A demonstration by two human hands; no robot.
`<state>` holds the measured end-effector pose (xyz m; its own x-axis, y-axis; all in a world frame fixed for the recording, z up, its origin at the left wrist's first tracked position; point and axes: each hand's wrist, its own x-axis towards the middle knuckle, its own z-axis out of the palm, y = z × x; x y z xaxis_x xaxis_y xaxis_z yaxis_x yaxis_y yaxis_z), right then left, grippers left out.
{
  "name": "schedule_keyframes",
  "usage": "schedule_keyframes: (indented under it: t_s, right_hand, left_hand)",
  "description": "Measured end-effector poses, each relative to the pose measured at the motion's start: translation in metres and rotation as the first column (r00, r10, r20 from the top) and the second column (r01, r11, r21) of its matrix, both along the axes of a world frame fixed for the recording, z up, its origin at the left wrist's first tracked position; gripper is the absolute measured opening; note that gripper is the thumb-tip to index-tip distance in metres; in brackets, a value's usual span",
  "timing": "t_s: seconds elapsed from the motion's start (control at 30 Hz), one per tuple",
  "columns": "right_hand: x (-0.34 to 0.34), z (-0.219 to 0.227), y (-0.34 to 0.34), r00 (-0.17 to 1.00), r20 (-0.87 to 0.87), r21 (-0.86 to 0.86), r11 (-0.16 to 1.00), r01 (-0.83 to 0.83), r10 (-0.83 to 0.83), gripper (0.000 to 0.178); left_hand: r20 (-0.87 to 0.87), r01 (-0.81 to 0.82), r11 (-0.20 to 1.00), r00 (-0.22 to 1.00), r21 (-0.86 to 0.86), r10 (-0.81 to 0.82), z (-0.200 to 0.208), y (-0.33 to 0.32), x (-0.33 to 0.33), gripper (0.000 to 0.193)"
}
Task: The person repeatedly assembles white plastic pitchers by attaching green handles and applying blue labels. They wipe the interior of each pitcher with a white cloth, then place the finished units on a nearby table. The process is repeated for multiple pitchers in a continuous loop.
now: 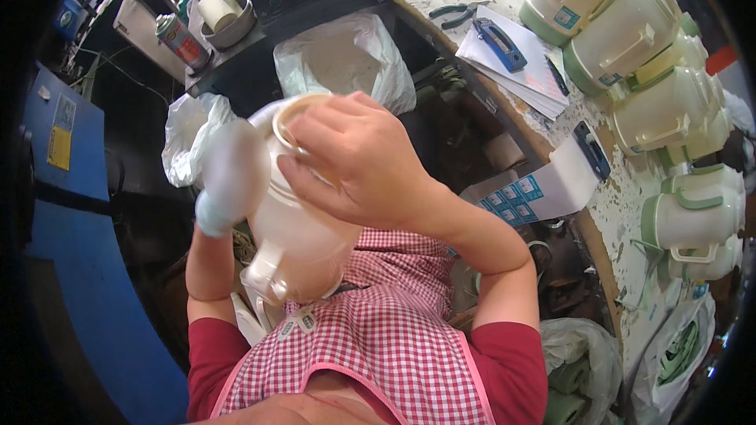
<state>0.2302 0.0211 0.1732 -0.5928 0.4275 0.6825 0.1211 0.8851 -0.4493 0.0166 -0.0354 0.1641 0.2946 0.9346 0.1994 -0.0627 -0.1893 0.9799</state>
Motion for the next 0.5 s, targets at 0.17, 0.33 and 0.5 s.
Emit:
schedule_keyframes:
  t_s: [0.17,0.33,0.5]
  right_hand:
    - [0.013,0.005,0.041,0.966,0.196,-0.166,0.977,-0.136,0.168,0.018]
    - [0.034,0.070,0.204,0.685,-0.487,0.596,0.367,0.714,-0.542,0.014]
    - [0.063,-0.003,0.405,0.482,-0.371,0.711,0.091,0.697,-0.794,0.036]
  left_hand:
    - [-0.095,-0.107,0.987,0.991,-0.116,0.097,0.004,0.011,0.005,0.053]
    - [-0.114,-0.147,0.989,0.983,-0.019,0.144,0.011,-0.006,-0.069,0.077]
    - [0.213,-0.285,0.946,0.945,0.157,0.249,0.012,-0.056,-0.162,0.118]
